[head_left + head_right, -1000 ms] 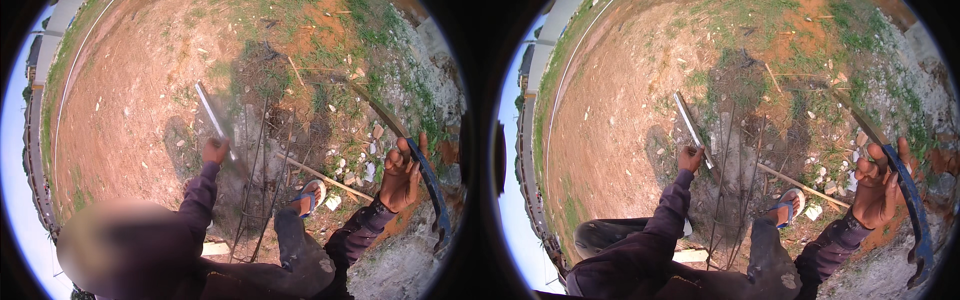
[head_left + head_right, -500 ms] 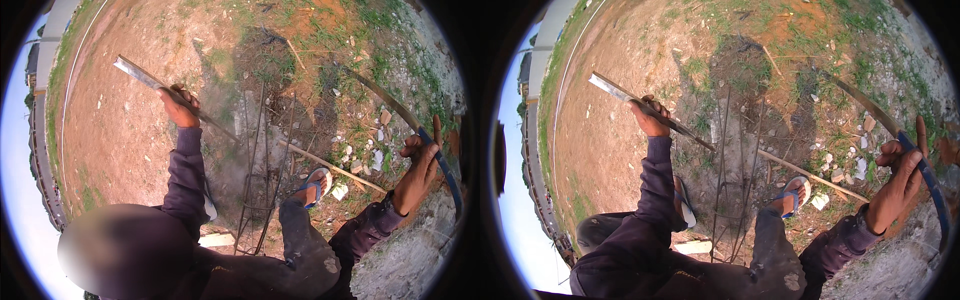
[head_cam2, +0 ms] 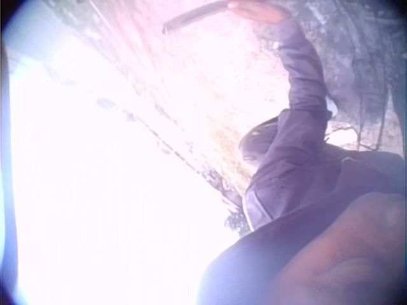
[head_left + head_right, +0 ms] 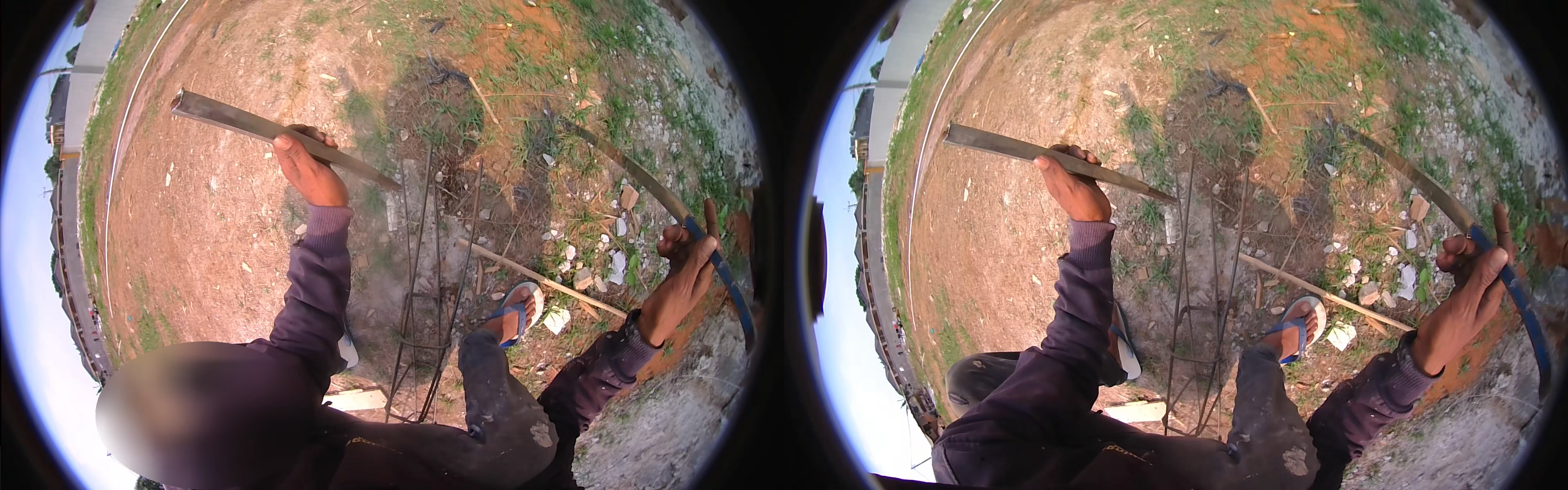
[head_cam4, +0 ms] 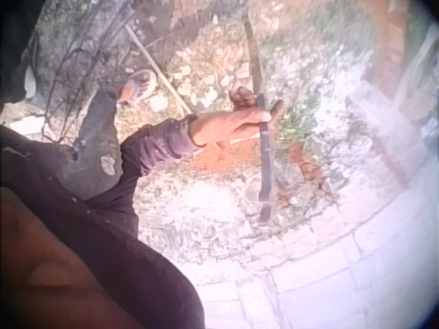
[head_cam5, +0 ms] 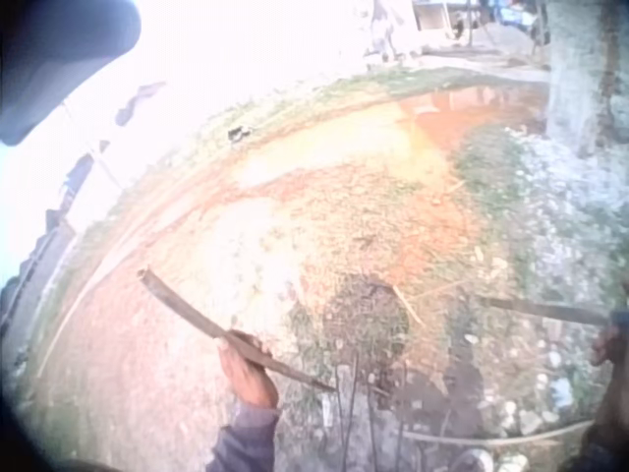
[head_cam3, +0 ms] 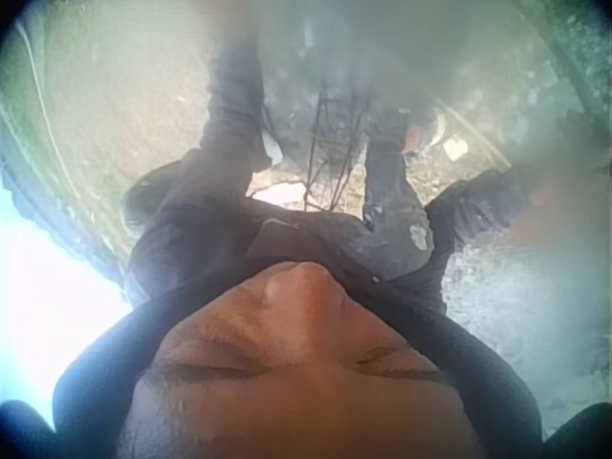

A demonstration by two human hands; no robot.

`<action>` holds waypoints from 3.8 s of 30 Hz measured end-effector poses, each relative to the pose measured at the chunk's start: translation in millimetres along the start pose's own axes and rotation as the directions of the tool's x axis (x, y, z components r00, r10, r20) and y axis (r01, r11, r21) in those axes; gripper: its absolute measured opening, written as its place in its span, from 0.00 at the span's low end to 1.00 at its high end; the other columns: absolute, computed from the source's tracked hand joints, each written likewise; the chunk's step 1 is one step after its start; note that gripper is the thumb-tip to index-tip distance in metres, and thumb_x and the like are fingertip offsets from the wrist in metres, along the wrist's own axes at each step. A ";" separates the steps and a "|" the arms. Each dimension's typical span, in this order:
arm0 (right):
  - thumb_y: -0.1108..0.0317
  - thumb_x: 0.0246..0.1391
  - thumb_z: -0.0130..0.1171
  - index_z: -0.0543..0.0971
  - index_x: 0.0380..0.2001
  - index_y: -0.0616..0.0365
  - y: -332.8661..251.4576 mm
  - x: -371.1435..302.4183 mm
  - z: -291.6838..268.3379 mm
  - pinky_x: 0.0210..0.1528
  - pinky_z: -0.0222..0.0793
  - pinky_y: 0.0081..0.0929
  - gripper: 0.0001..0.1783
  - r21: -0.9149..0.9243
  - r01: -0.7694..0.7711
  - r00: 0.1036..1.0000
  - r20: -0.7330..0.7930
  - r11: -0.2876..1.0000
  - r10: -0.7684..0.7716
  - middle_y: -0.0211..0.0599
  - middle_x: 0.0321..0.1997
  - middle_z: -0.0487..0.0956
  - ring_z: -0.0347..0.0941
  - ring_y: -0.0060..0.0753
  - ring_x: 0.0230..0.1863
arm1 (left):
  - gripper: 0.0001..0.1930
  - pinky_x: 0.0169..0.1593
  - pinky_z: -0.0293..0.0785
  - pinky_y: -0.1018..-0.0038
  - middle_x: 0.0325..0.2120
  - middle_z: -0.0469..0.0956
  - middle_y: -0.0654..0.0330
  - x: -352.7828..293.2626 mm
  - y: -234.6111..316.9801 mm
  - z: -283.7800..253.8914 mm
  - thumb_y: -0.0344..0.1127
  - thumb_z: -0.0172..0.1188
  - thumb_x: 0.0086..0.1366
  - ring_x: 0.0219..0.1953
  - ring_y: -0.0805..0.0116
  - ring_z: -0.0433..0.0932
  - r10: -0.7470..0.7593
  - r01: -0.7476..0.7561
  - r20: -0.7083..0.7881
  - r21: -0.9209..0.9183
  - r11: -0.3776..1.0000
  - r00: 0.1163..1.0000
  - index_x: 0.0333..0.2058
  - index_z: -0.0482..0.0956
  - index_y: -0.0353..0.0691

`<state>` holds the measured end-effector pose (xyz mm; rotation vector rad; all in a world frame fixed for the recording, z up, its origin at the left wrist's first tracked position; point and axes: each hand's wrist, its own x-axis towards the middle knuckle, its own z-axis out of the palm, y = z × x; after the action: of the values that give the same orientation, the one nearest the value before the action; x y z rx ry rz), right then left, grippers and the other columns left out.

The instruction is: The person assembles a rebar cage by hand, using a metal bar and a hammer to bend and secure the wire ties. The person repeatedly positions the rebar, bends the ties, and hammers them into place.

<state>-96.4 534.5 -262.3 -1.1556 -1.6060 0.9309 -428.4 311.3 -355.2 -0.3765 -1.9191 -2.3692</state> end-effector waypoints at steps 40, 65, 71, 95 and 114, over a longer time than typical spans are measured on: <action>0.51 0.64 0.51 0.70 0.44 0.56 -2.7 -96.9 26.0 0.12 0.61 0.22 0.18 0.242 -0.970 0.165 0.665 -0.001 0.729 0.26 0.21 0.71 0.65 0.21 0.13 | 0.40 0.20 0.51 0.78 0.14 0.59 0.67 -38.2 65.4 -6.1 0.77 0.64 0.42 0.16 0.77 0.57 -0.048 0.175 0.493 -0.215 0.961 0.869 0.18 0.62 0.41; 0.66 0.58 0.57 0.73 0.49 0.62 -85.7 12.2 203.4 0.32 0.79 0.28 0.17 0.213 -0.692 0.323 0.946 0.690 0.032 0.42 0.37 0.77 0.79 0.32 0.33 | 0.27 0.19 0.54 0.78 0.13 0.64 0.64 -21.6 55.2 -32.2 0.54 0.49 0.67 0.15 0.77 0.61 -0.013 0.200 0.441 -0.380 0.903 0.897 0.17 0.67 0.38; 0.72 0.55 0.53 0.70 0.53 0.66 -73.6 53.6 200.1 0.62 0.66 0.48 0.21 0.411 -0.748 0.353 0.911 0.521 -0.212 0.67 0.57 0.70 0.69 0.58 0.59 | 0.28 0.19 0.54 0.77 0.12 0.61 0.65 -14.5 56.2 -38.5 0.56 0.49 0.67 0.15 0.76 0.59 -0.006 0.197 0.458 -0.370 0.908 0.889 0.16 0.64 0.39; 0.49 0.64 0.46 0.70 0.23 0.54 -94.3 120.3 450.4 0.11 0.60 0.28 0.23 0.550 -0.070 0.972 0.226 0.832 -0.068 0.29 0.13 0.66 0.63 0.27 0.10 | 0.49 0.21 0.49 0.74 0.13 0.59 0.66 -4.7 74.7 -55.2 0.90 0.52 0.29 0.15 0.73 0.56 -0.226 0.353 0.505 -0.172 0.920 0.833 0.17 0.61 0.40; 0.44 0.63 0.46 0.74 0.20 0.60 -74.9 121.6 514.5 0.14 0.64 0.34 0.29 0.335 0.063 0.914 0.359 0.940 -0.189 0.36 0.13 0.71 0.68 0.32 0.12 | 0.30 0.19 0.46 0.74 0.10 0.56 0.64 -0.3 67.6 -50.3 0.54 0.51 0.67 0.13 0.71 0.55 0.014 0.193 0.507 -0.352 0.916 0.862 0.13 0.59 0.36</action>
<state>-624.0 598.9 -313.4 -0.6588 -1.7331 1.3366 -421.4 247.6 -300.4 -1.0485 -1.6163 -2.9495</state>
